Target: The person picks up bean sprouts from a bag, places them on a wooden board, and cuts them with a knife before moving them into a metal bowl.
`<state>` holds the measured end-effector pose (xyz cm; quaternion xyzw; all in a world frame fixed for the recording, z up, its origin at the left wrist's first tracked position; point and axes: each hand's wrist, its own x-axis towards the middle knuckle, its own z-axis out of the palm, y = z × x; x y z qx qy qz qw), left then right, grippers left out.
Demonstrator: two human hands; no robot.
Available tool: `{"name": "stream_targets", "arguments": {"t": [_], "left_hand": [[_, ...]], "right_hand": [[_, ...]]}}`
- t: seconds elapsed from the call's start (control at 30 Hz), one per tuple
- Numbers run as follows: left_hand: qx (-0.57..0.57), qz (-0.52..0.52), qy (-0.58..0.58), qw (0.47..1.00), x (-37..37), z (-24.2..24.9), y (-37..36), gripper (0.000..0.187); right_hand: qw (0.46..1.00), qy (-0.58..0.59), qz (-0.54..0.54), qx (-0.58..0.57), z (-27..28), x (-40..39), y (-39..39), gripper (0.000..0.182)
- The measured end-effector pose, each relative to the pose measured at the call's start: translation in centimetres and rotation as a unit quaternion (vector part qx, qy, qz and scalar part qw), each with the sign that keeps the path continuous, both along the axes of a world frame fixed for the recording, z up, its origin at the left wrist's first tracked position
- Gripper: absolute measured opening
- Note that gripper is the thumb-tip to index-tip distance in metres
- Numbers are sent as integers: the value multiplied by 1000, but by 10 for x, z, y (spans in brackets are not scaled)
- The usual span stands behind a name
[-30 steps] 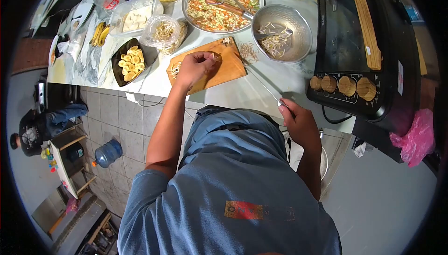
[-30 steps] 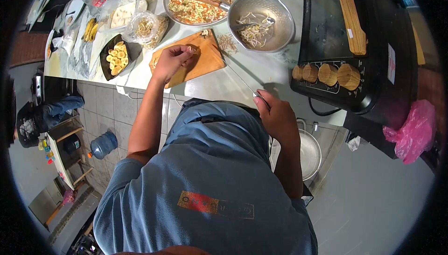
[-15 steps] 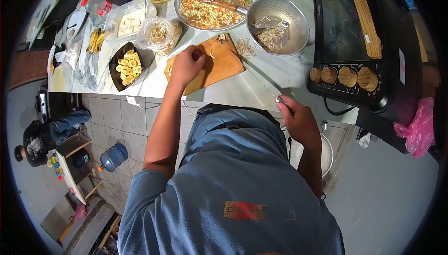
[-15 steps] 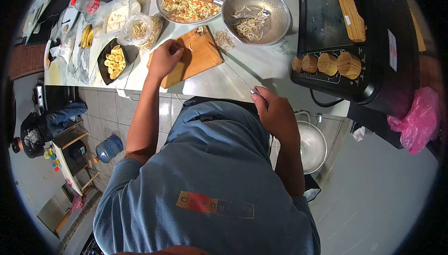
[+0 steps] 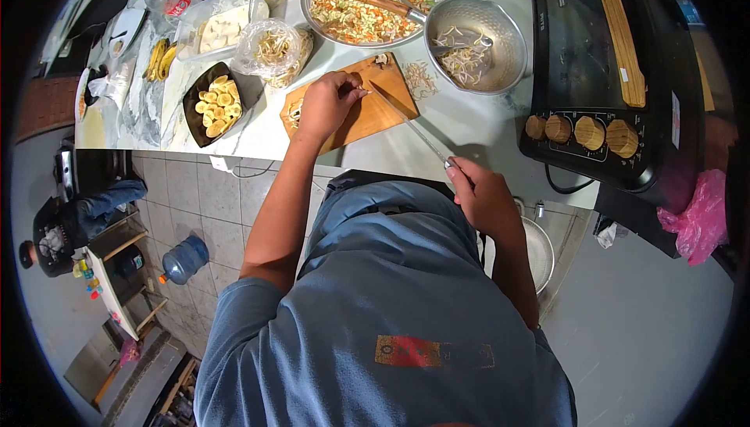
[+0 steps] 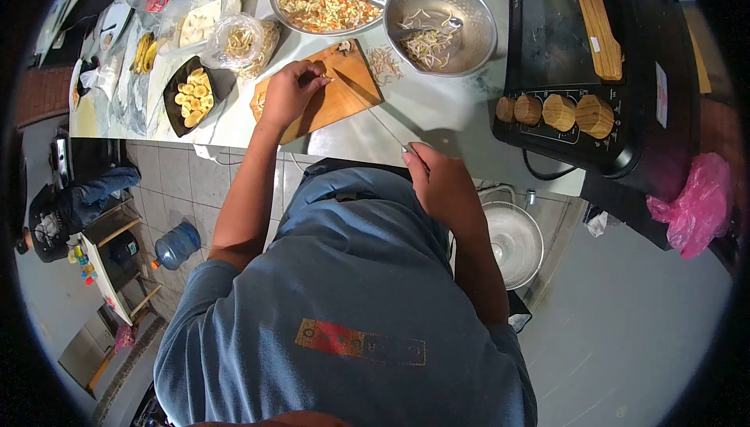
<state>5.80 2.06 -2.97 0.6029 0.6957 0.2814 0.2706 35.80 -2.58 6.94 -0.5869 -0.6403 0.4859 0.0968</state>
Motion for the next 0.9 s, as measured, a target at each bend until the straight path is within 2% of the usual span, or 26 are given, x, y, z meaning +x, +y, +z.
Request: {"name": "stream_targets", "arguments": {"t": [0.03,0.1,0.73,0.8,0.9], "left_hand": [[7,2,-8,1000,0,-1,0,26],[10,2,-2,1000,-1,-5,0,26],[-6,-5,-19,1000,-4,-4,4,26],[0,-6,-17,1000,-4,-5,4,26],[-11,-15,-13,1000,-6,-3,5,27]], "right_hand": [[1000,-1,1,0,0,-1,1,26],[998,-31,21,-42,1,-3,2,37],[997,-71,14,-37,0,-16,-3,33],[992,-100,57,49,-1,-18,-5,33],[991,-102,48,77,4,-22,-9,33]]}}
